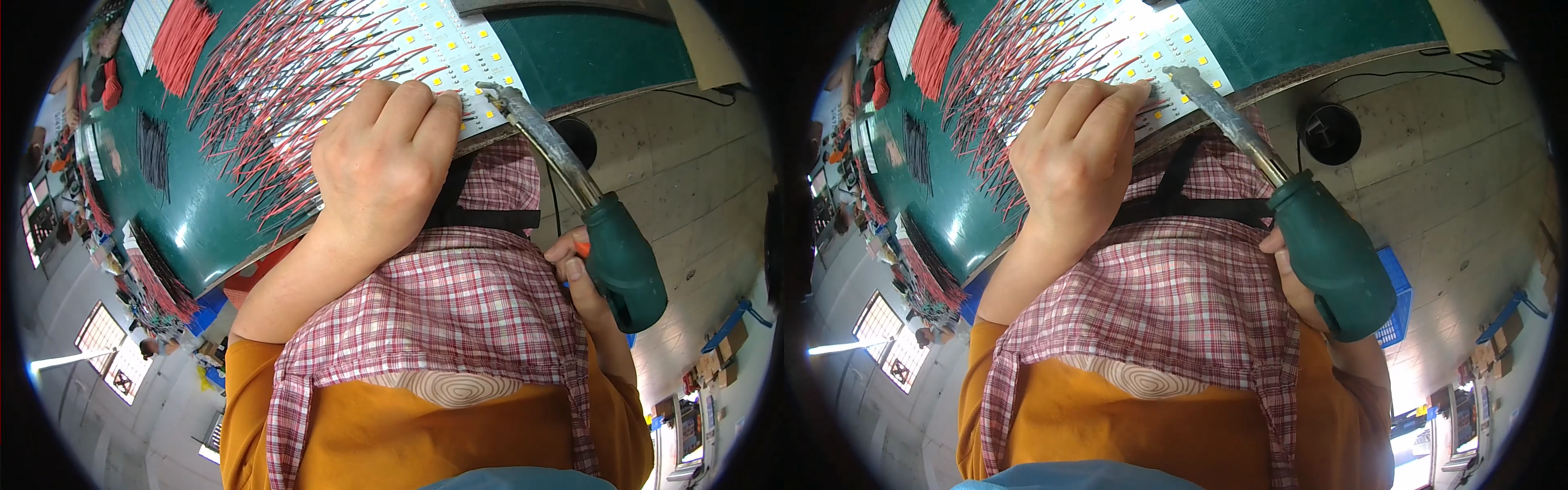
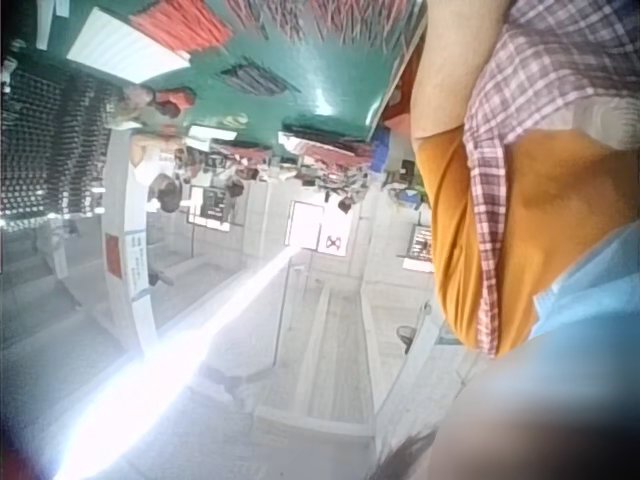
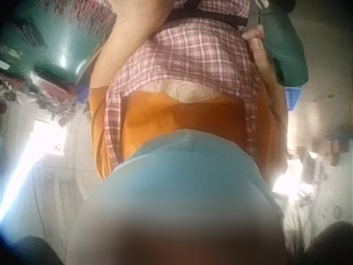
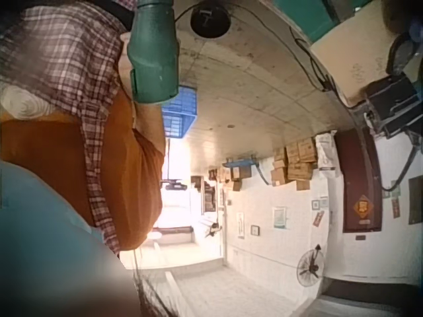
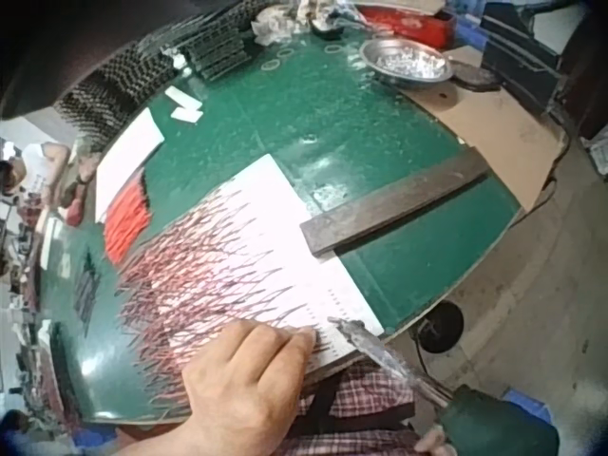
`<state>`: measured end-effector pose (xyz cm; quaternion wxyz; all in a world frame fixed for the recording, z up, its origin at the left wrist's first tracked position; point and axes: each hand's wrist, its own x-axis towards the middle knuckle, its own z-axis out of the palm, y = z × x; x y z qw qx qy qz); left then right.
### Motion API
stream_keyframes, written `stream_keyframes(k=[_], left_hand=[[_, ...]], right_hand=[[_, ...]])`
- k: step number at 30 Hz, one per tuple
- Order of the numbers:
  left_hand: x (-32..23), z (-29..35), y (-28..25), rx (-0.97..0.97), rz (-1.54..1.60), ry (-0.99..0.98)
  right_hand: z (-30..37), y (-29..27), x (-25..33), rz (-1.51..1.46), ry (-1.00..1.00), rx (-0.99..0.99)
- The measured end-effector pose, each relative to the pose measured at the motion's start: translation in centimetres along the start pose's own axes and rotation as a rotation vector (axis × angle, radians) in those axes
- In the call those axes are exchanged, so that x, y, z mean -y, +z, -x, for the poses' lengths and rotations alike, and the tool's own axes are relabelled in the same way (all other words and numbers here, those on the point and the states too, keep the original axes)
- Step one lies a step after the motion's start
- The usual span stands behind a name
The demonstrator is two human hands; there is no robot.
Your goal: Soldering red and black wires onto an LED circuit board.
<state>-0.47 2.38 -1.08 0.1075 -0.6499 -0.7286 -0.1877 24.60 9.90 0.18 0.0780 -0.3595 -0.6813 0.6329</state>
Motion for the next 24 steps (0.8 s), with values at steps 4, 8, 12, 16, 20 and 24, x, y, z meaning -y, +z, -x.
stream_keyframes(k=[4,8,12,16,20,24], left_hand=[[0.0,0.1,0.0,0.004,-0.013,-0.003],[0.0,0.1,-0.1,0.010,-0.022,0.000],[0.1,0.1,0.0,0.002,-0.006,-0.011],[0.7,0.3,0.0,-0.033,0.101,-0.031],[0.2,0.3,-0.2,-0.070,0.114,-0.016],[0.0,0.3,0.2,-0.052,0.078,-0.005]], right_hand=[[0.0,0.0,0.1,0.159,-0.046,0.020],[0.3,0.5,-0.8,0.073,-0.087,-0.003],[-0.1,0.4,-0.6,0.103,-0.108,-0.021],[0.1,-0.3,-0.4,0.162,-0.079,0.079],[0.7,0.3,-0.6,-0.060,-0.050,-0.065],[0.3,-0.2,0.0,0.314,-0.161,-0.009]])
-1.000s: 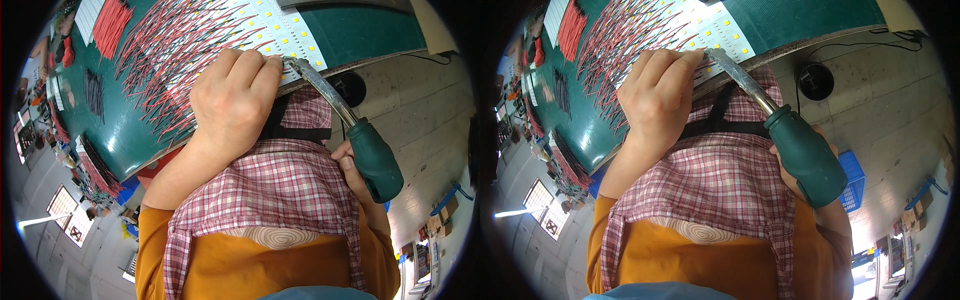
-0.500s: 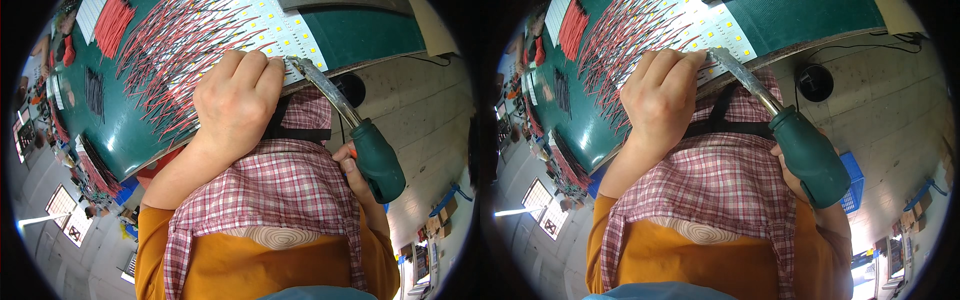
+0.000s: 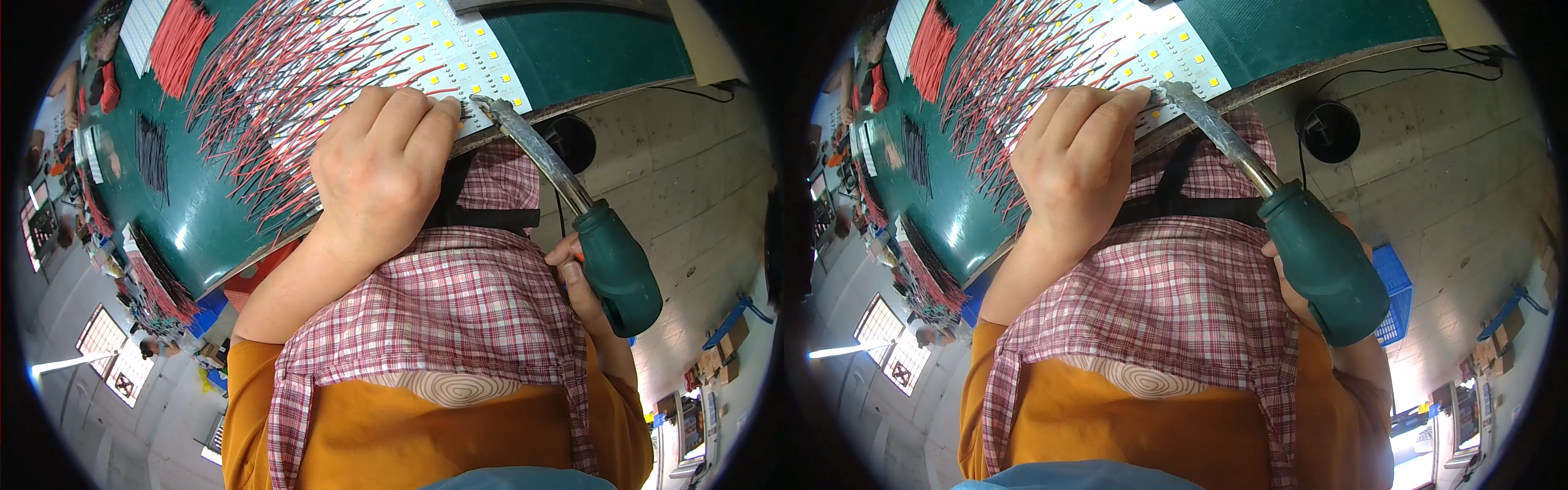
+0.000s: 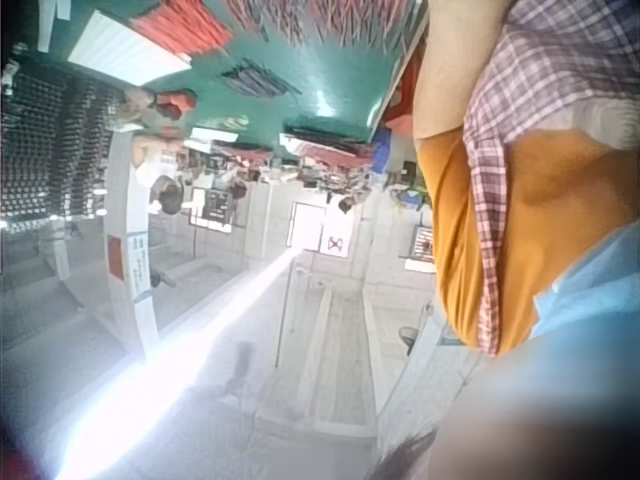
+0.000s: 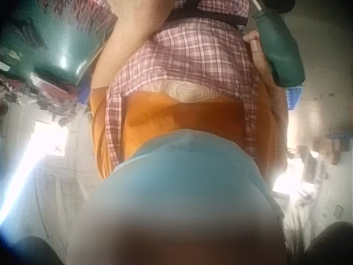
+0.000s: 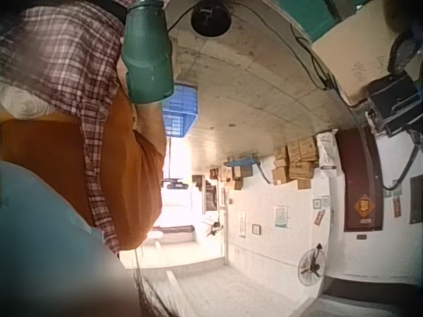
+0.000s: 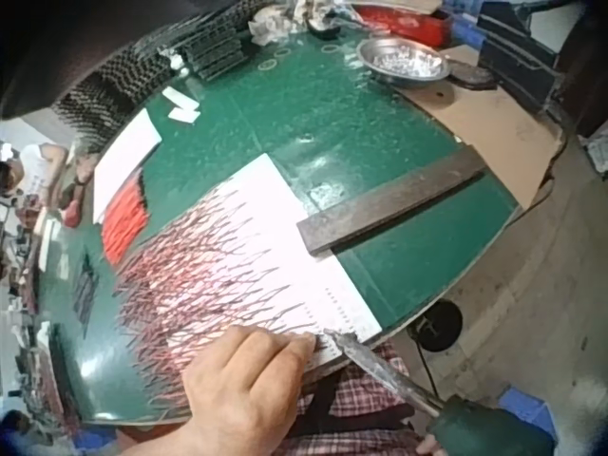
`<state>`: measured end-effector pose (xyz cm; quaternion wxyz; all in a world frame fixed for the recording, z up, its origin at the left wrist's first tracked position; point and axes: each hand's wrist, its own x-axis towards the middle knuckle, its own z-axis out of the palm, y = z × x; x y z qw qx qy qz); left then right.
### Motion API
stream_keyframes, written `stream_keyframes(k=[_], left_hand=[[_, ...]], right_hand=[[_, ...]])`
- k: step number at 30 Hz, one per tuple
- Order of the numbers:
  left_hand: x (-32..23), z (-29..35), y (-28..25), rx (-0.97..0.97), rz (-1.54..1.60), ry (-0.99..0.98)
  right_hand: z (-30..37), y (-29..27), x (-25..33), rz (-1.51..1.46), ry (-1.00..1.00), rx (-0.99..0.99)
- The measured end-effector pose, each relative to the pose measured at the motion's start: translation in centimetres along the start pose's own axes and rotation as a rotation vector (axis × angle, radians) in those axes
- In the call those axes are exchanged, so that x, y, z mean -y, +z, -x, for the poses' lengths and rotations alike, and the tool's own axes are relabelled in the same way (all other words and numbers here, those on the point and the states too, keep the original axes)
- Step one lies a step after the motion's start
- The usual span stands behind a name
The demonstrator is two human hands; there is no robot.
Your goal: Soldering red and black wires onto an LED circuit board.
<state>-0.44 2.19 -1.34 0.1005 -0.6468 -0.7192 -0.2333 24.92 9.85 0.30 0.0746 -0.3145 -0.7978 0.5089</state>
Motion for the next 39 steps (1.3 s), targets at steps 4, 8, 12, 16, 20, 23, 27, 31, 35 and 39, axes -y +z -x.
stream_keyframes(k=[4,8,12,16,20,23,27,31,35,39], left_hand=[[-0.2,0.0,-0.2,0.031,-0.014,0.004],[-0.3,-0.1,-0.2,0.053,-0.049,-0.006],[-0.4,-0.3,-0.4,0.077,-0.070,-0.008],[-0.3,-0.2,-0.3,0.056,-0.066,0.006],[-0.4,-0.2,-0.3,0.079,-0.075,-0.008],[-0.4,-0.2,-0.4,0.076,-0.075,-0.007],[0.4,-0.3,-0.7,0.029,0.044,-0.032],[2.2,-0.4,-1.9,-0.250,0.036,0.102],[0.3,0.8,-1.0,-0.040,0.003,0.177],[0.2,0.8,-0.6,0.000,-0.043,0.174]], right_hand=[[0.0,-0.2,0.1,-0.020,-0.013,0.099],[0.0,-0.1,0.1,0.005,0.009,0.032],[0.1,0.0,-0.3,0.040,0.040,0.116],[0.5,0.4,-0.4,-0.013,0.091,-0.019],[0.3,0.2,0.1,-0.293,0.185,0.012],[0.2,0.3,0.3,-0.315,0.161,-0.011],[0.7,-0.1,0.0,-0.141,0.138,0.025],[1.3,-0.2,0.1,-0.161,0.146,-0.010],[1.1,0.3,-0.2,-0.217,0.123,-0.047],[1.2,0.1,-0.6,-0.085,0.036,-0.041]])
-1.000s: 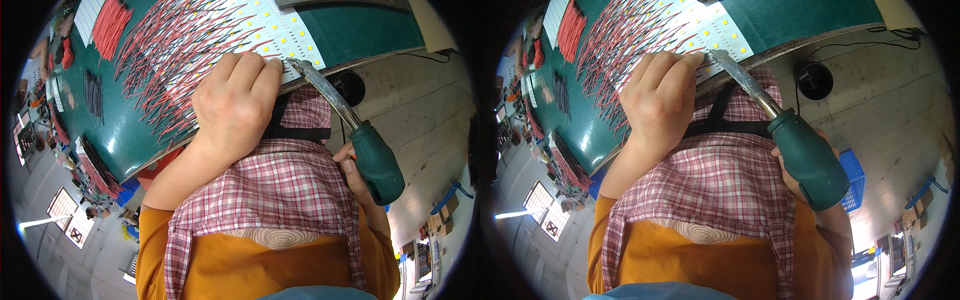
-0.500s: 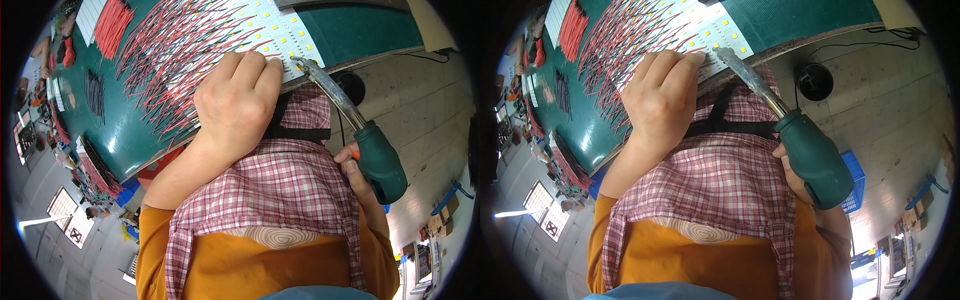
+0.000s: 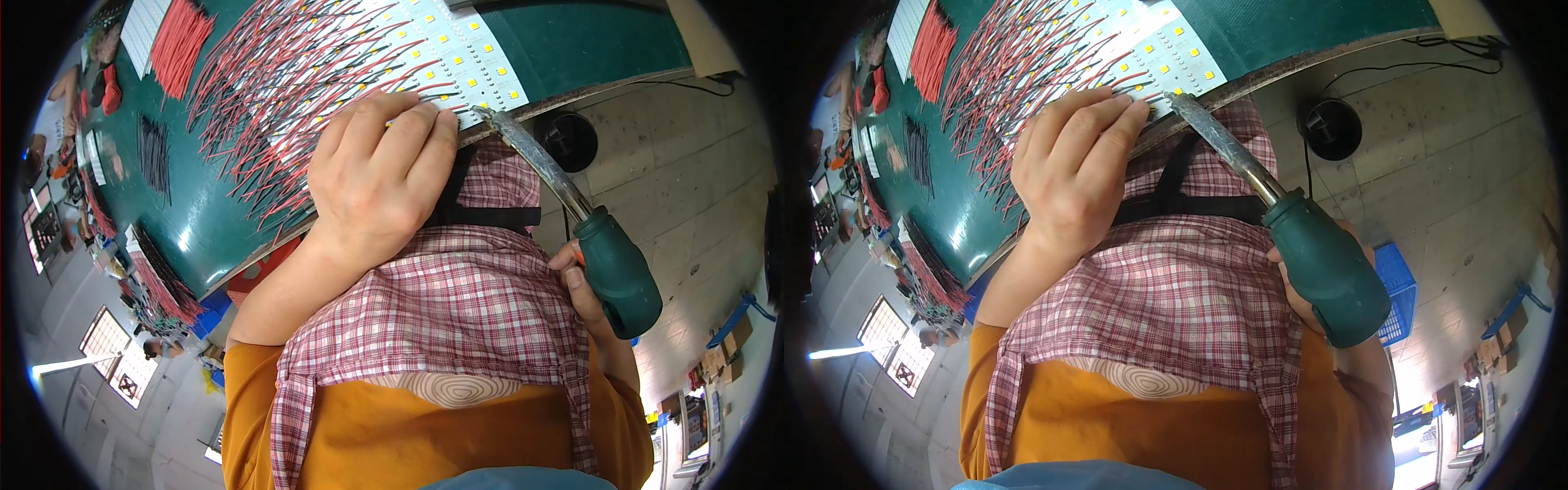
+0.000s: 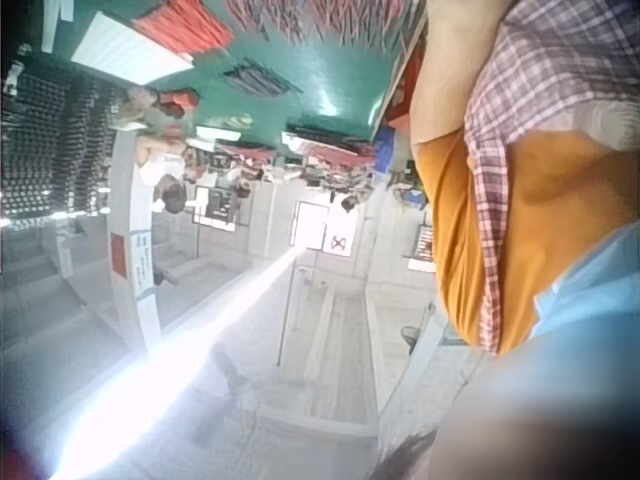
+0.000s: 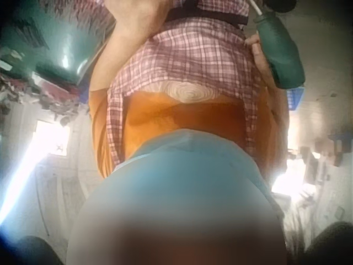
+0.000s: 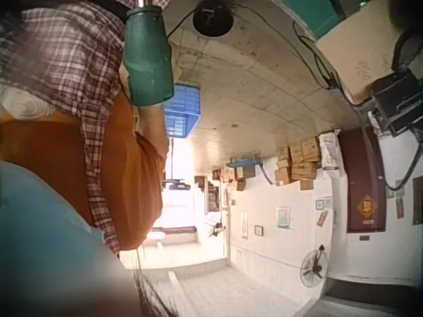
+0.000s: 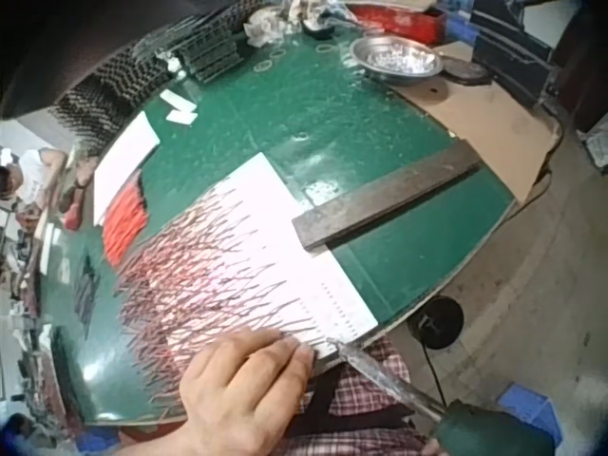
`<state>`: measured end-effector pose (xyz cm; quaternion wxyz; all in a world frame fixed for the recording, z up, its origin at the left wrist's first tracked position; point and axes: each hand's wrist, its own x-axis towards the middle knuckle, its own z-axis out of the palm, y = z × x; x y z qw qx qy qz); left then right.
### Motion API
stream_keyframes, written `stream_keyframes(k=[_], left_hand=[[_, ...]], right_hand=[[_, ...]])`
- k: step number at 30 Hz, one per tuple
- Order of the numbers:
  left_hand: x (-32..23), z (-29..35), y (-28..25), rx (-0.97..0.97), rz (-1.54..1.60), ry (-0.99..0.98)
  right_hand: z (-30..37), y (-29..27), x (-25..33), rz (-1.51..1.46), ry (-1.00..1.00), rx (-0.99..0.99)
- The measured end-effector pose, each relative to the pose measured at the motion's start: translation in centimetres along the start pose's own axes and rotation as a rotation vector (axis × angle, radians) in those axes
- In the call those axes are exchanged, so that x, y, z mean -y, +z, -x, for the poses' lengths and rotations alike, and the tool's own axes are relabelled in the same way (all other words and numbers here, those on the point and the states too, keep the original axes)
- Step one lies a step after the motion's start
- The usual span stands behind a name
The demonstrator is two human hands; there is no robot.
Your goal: Soldering red and black wires onto an LED circuit board.
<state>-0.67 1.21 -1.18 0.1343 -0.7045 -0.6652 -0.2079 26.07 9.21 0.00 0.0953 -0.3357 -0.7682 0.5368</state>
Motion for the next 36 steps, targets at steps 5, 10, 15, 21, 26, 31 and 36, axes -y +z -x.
stream_keyframes(k=[5,10,15,21,26,31,36], left_hand=[[-0.2,-0.2,0.3,0.002,-0.005,0.012],[-0.4,-0.4,0.2,0.037,0.021,-0.011],[-0.6,-0.2,0.2,-0.022,0.041,0.013],[-1.1,-0.4,0.1,0.047,0.017,-0.027],[-1.1,-0.6,-0.2,0.094,-0.008,-0.052],[-1.0,-0.6,-0.2,0.080,-0.004,-0.038],[-1.1,-0.6,-0.1,0.077,-0.010,-0.039]], right_hand=[[-0.2,-0.2,0.2,0.060,-0.075,0.026],[-0.3,-0.2,0.4,0.202,-0.043,0.084],[-0.4,-0.7,0.7,0.026,-0.009,0.079],[0.5,0.0,0.0,-0.001,-0.001,-0.020],[0.3,-0.6,0.2,0.305,0.026,0.126],[0.4,-0.1,0.3,-0.100,0.143,0.039],[0.1,0.2,0.1,-0.148,0.053,-0.007]])
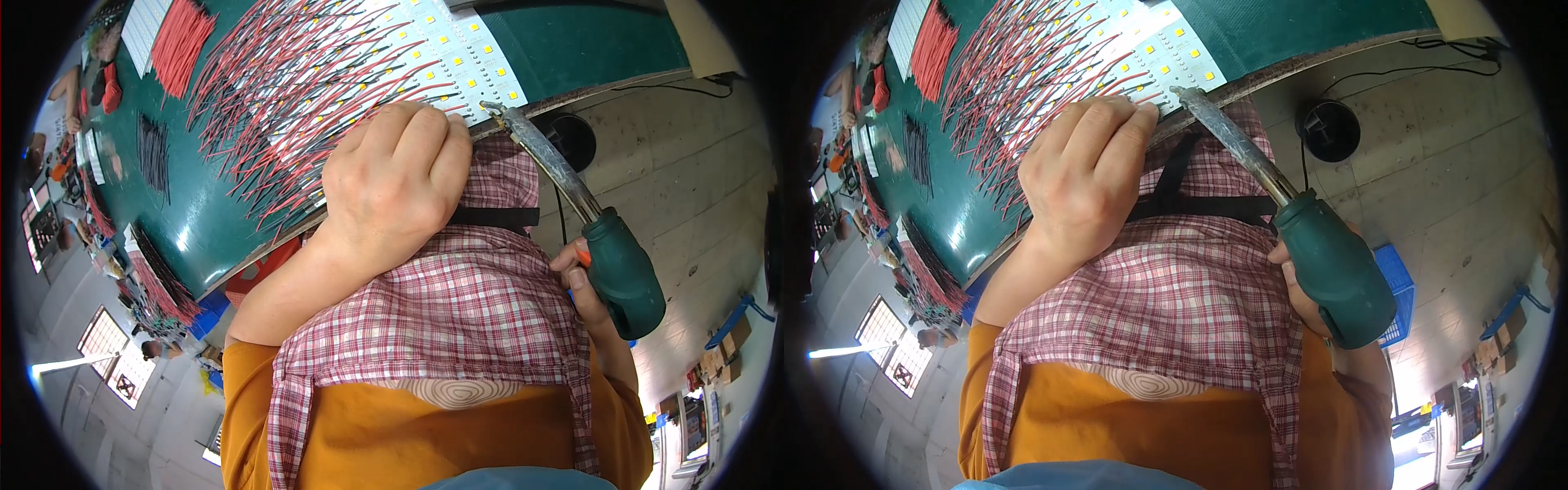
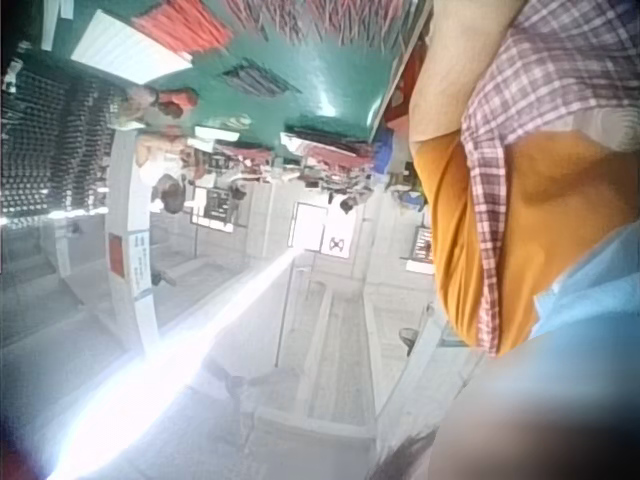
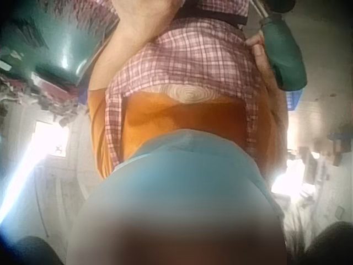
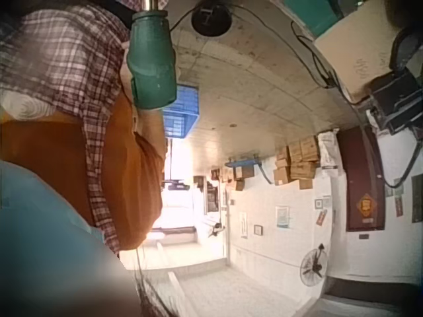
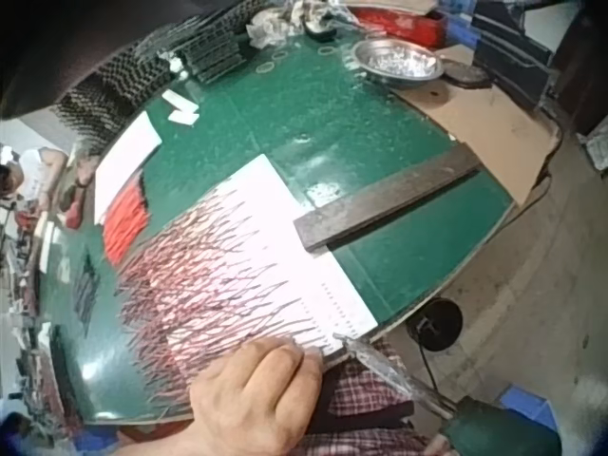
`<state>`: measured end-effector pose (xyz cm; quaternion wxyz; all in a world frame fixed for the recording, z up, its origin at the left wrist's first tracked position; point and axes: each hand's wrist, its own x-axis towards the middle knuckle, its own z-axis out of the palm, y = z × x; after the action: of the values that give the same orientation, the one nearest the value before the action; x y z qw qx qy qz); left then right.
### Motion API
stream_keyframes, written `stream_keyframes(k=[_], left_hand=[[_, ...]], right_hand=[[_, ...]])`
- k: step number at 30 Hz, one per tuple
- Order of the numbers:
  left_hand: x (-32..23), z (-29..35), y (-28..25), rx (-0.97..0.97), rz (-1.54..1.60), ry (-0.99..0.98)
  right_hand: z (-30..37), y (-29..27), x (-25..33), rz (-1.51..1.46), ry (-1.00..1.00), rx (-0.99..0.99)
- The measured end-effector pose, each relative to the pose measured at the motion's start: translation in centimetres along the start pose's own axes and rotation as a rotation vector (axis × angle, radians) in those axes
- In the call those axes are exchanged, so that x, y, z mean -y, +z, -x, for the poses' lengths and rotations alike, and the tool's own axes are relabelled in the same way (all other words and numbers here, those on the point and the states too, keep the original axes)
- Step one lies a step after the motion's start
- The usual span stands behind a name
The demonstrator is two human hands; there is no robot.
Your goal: Soldering red and black wires onto an LED circuit board.
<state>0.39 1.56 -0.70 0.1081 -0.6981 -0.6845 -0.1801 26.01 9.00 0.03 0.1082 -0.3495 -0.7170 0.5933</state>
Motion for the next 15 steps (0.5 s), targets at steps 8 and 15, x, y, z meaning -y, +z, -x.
stream_keyframes(k=[8,15], left_hand=[[2.3,-0.6,0.1,-0.171,0.152,-0.081],[2.2,-0.6,1.1,-0.113,0.071,-0.122]], right_hand=[[-1.5,0.2,0.8,0.099,-0.008,0.019],[-1.6,0.2,-0.6,-0.309,0.100,0.052]])
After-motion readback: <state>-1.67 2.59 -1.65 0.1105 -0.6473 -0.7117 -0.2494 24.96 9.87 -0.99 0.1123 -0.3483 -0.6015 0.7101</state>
